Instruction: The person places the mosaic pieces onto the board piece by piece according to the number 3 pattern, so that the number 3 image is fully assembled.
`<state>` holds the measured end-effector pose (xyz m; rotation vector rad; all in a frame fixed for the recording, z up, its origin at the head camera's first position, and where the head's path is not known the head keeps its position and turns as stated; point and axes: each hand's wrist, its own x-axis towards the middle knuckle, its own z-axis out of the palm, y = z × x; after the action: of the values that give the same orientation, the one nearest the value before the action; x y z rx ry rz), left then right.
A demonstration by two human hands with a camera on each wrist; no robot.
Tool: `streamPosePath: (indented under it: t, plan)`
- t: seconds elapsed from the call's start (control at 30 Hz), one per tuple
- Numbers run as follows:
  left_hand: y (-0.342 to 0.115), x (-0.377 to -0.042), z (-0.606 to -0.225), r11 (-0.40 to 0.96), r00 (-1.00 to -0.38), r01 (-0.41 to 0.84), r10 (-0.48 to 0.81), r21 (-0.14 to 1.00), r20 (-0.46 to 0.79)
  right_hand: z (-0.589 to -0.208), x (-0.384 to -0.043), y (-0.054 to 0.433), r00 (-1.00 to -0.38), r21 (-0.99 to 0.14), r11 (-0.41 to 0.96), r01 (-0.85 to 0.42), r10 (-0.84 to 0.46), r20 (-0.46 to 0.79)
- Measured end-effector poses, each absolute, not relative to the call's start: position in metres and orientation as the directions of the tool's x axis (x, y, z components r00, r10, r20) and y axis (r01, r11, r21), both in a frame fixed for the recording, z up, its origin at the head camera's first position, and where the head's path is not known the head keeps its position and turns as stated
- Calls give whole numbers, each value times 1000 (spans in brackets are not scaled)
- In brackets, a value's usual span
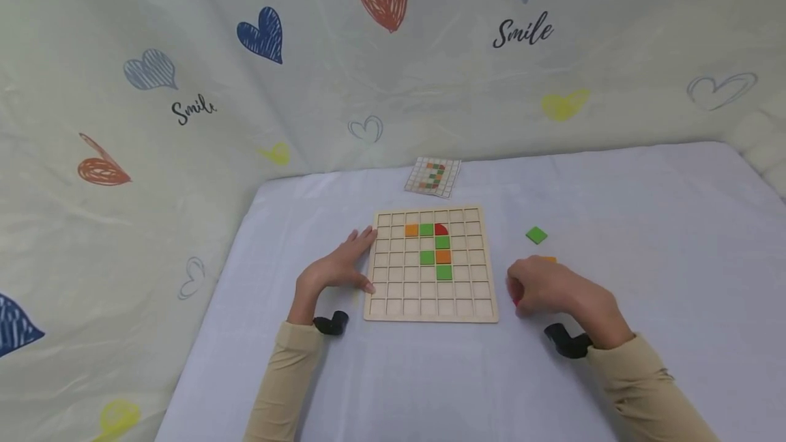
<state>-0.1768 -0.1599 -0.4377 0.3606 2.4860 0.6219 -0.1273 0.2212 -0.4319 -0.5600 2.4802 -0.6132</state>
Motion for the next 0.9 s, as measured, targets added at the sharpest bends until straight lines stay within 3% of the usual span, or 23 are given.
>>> streamPosePath:
  t: [0.57,0.9]
  plan:
    - [-161,-177,-441,860,-821,126,370,494,-435,-438,-140,218,-786,-657,723,-213,-526,-325]
    - [-161,-176,-440,857,-820,132,376,498,-430,-451,-145,216,-801,-790,564,-240,-575,-167]
